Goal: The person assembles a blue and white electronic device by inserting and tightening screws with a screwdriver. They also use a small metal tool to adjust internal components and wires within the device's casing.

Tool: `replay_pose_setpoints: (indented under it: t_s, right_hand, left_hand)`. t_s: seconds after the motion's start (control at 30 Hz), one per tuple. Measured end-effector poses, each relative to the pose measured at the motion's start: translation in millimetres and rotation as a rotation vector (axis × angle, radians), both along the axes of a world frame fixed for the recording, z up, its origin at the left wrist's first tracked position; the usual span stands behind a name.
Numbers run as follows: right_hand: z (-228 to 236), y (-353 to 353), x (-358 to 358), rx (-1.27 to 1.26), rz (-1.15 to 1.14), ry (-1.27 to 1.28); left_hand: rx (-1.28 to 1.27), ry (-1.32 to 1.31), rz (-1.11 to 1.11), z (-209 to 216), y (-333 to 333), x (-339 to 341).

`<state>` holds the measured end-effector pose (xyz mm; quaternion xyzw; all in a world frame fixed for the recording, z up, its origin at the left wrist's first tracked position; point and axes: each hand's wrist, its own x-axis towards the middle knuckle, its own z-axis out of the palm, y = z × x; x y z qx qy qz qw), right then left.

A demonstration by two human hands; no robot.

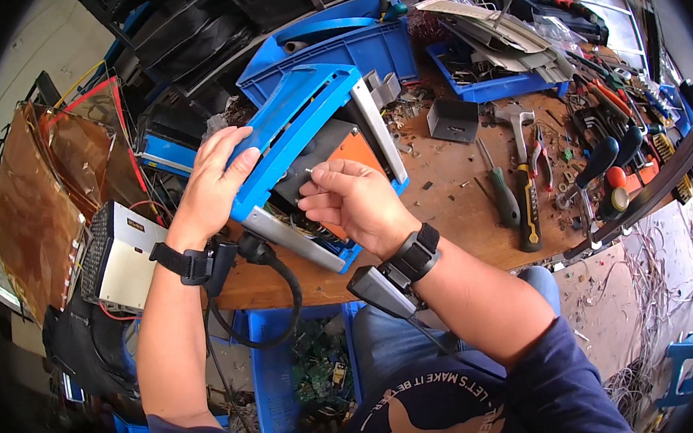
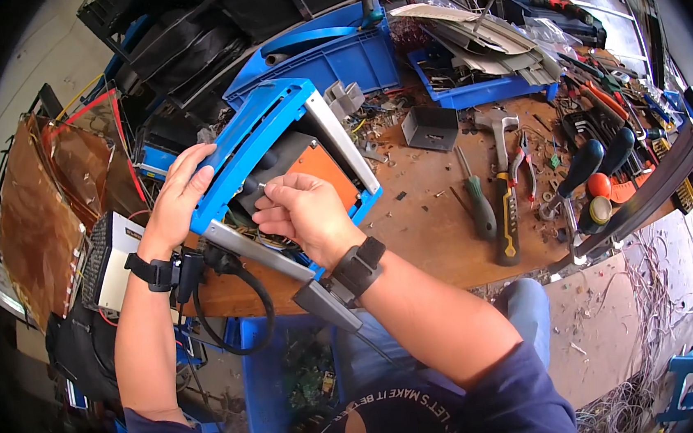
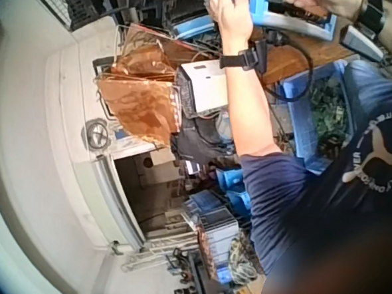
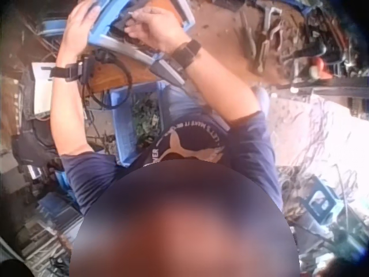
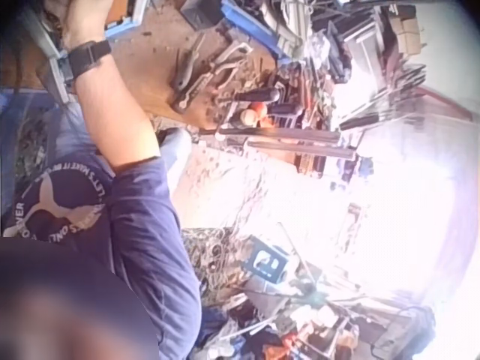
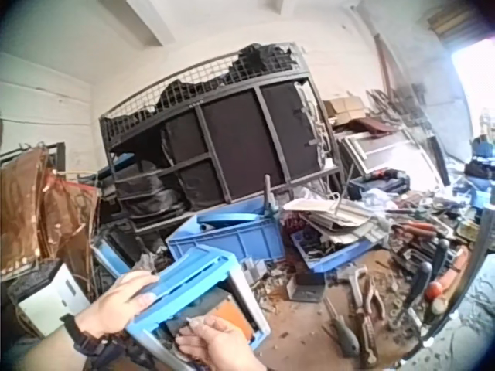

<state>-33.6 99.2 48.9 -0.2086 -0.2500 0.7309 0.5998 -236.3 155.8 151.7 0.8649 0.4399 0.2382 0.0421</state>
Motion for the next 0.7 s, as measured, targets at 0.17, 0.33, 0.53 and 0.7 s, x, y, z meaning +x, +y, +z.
replay_pose_setpoints:
  t_s: [0.17,0.33,0.53,0.7]
  right_hand:
    - [-3.9,-0.1,-1.0,-0.024,0.075,0.213]
    - [-6.2,-9.6,5.3,-0.015,0.097,0.208]
    - [-21.9,-20.4,26.6,0.032,0.051,0.057]
    - [-36.4,-21.0,46.8,-0.045,0.008,0.017]
  left_hand:
    - [0.004,-0.003,-0.005,1.9,-1.7,2.0]
    - [-0.039,-0.006,-0.020,4.6,-3.1,1.8]
    - [-0.089,-0.031,-0.016,7.3,-3.5,2.6]
    - [0.011,-0.031,0.048,5.4,-18.0,2.2]
